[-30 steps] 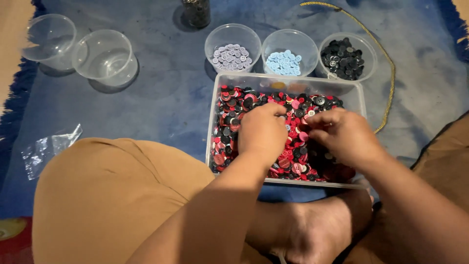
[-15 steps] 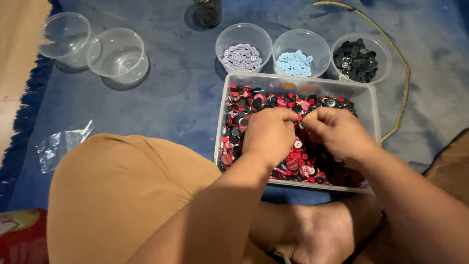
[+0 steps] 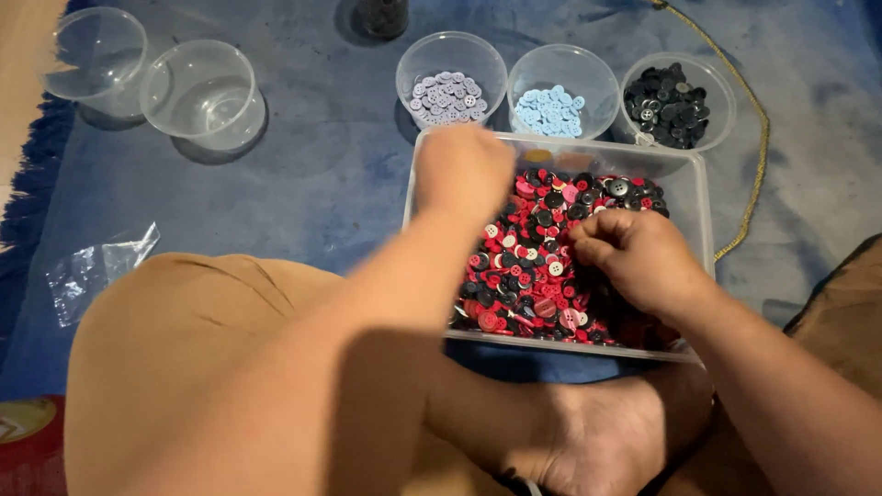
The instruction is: Sorting various colored buttons from a central tray into separate small containers based on color.
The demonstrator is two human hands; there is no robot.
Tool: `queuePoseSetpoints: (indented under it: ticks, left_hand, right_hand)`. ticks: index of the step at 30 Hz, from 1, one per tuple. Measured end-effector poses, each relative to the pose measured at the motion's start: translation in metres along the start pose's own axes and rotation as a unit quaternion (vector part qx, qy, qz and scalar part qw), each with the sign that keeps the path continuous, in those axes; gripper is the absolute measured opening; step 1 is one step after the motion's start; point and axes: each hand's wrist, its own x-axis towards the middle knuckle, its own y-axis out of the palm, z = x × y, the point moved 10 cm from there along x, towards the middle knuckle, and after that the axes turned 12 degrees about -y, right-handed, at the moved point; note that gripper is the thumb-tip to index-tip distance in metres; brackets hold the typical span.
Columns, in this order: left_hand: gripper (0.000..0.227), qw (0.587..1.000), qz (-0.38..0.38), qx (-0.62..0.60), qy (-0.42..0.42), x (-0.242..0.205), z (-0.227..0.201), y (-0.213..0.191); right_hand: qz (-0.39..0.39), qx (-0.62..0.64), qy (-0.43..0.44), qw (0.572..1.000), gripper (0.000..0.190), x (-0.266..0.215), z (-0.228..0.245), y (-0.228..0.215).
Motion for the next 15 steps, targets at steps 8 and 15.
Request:
queuePoseSetpoints:
  ticks: [8, 15]
  left_hand:
    - [0.022, 0.991, -0.105, -0.084, -0.017, 0.093, 0.008, -0.03]
    - [0.024, 0.994, 0.09, 0.005, 0.056, -0.004, -0.016, 0.024]
  right_hand:
    - [0.033, -0.145, -0.092, 0.985, 0.022, -0.013, 0.044, 0.004]
    - [0.076, -0.216, -0.077, 0.97, 0.016, -0.002, 0.013, 0.007]
